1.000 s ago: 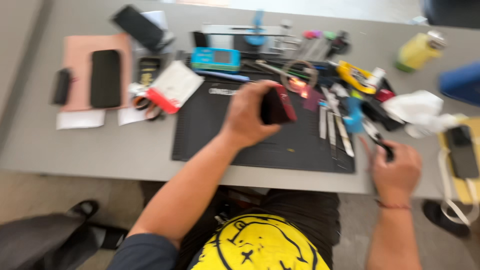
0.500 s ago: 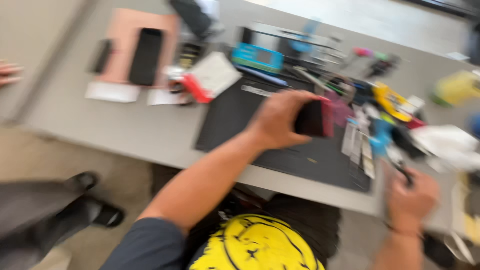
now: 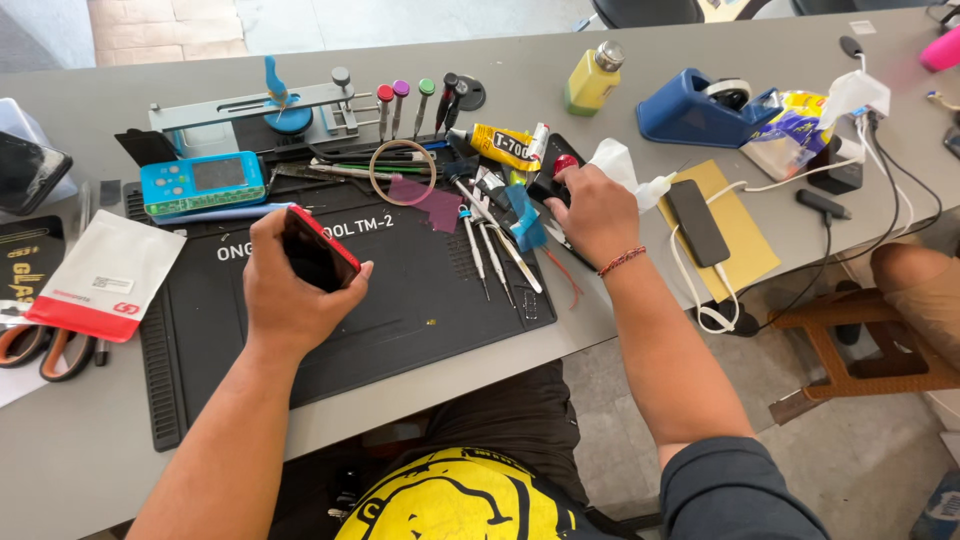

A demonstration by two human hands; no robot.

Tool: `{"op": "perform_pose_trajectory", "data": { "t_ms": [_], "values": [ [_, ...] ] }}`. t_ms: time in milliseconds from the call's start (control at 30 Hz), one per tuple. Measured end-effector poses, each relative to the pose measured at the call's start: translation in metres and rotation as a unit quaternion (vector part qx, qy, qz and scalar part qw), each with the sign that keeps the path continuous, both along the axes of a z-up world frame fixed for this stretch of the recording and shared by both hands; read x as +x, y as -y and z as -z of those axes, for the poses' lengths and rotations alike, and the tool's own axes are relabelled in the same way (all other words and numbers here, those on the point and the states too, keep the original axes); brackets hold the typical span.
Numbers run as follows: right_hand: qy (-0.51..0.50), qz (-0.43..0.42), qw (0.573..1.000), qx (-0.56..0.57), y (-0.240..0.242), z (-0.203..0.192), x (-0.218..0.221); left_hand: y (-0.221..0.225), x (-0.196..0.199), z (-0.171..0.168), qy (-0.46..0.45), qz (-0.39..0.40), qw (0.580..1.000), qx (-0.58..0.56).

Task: The person uses a screwdriver to remove screws from the bottom of a red smartphone. They then use a prying tool to separate the screen assembly from the phone's body, opening the device to reveal the internal components.

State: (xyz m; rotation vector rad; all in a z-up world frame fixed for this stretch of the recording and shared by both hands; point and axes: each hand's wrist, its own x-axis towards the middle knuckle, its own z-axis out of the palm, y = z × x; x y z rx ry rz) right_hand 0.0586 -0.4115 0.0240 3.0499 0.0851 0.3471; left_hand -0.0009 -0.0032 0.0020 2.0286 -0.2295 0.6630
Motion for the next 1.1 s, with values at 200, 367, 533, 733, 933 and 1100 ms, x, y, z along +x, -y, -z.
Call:
{"op": "perform_pose_trajectory", "data": {
  "t_ms": [200, 367, 533, 733, 933, 1100],
  "values": [
    [0.059, 0.023, 0.998, -0.022, 0.017, 0.008, 0.014, 0.001, 0.001, -0.009, 0.007, 0.006, 1.000, -0.004],
    [0.047, -0.003, 0.998, 0.039, -0.033, -0.021, -0.019, 0.003, -0.001, -0.013, -0.004, 0.013, 1.000, -0.010],
    [-0.108, 0.024, 0.985, 0.131, -0.047, -0.007, -0.013, 0.003, -0.002, -0.012, -0.012, 0.012, 1.000, -0.010],
    [-0.102, 0.015, 0.958, 0.269, -0.024, -0.004, -0.001, -0.002, 0.000, -0.013, -0.007, 0.032, 0.999, -0.040],
    [-0.058, 0.043, 0.904, 0.421, 0.011, -0.044, -0.009, -0.002, 0.003, -0.014, -0.001, 0.036, 0.999, -0.026],
    [-0.012, 0.035, 0.874, 0.485, 0.006, -0.055, -0.020, -0.001, 0.000, -0.018, -0.018, 0.048, 0.998, -0.022]
  ]
}}
